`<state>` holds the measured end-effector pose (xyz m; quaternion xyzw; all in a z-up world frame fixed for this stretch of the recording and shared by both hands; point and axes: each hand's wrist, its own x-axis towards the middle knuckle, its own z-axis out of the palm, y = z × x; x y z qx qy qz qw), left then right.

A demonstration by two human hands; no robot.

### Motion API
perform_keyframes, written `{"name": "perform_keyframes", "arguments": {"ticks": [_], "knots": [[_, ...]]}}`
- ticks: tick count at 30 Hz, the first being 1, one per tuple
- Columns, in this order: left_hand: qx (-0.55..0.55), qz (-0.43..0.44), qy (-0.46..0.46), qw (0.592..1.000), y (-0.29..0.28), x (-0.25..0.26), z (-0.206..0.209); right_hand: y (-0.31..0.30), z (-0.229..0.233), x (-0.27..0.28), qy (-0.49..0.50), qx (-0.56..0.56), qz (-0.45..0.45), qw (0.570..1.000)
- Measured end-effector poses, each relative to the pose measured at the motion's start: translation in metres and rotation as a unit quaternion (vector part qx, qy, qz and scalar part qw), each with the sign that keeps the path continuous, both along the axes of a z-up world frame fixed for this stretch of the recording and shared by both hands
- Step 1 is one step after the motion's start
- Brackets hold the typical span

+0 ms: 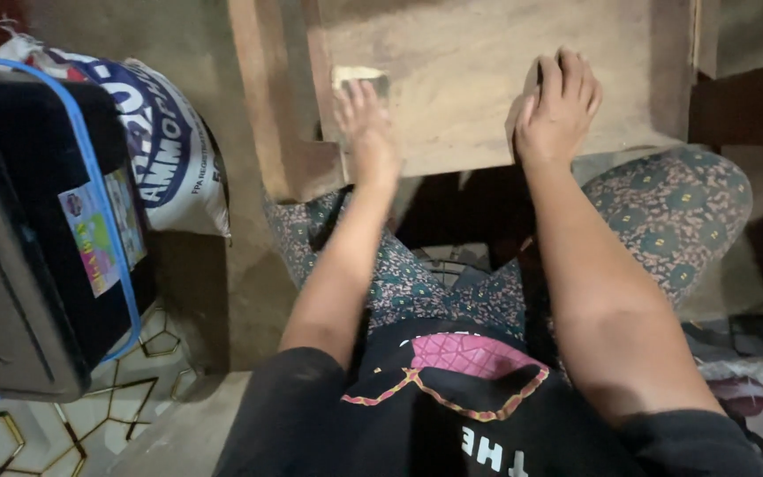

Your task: The person sands various parts of a wooden chair using a piece of sandpaper, moving their hands back and forth across the seat and frame.

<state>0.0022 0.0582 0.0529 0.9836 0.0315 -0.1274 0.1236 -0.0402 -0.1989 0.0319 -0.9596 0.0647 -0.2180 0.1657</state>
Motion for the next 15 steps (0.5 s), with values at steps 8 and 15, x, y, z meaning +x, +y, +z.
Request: {"name": "perform_keyframes", "arguments": {"ticks": [8,15], "knots": [[-0.255,0.01,0.091,0.963,-0.043,-0.023,0.037,-0.001,0.001,-0.002,0.001,0.007,-0.002,1.0],[0.299,-0.194,-0.154,0.922,-0.054,0.011,-0.161,0.004,0.009,-0.002,-0.022,0.005,0.004,1.0]]}}
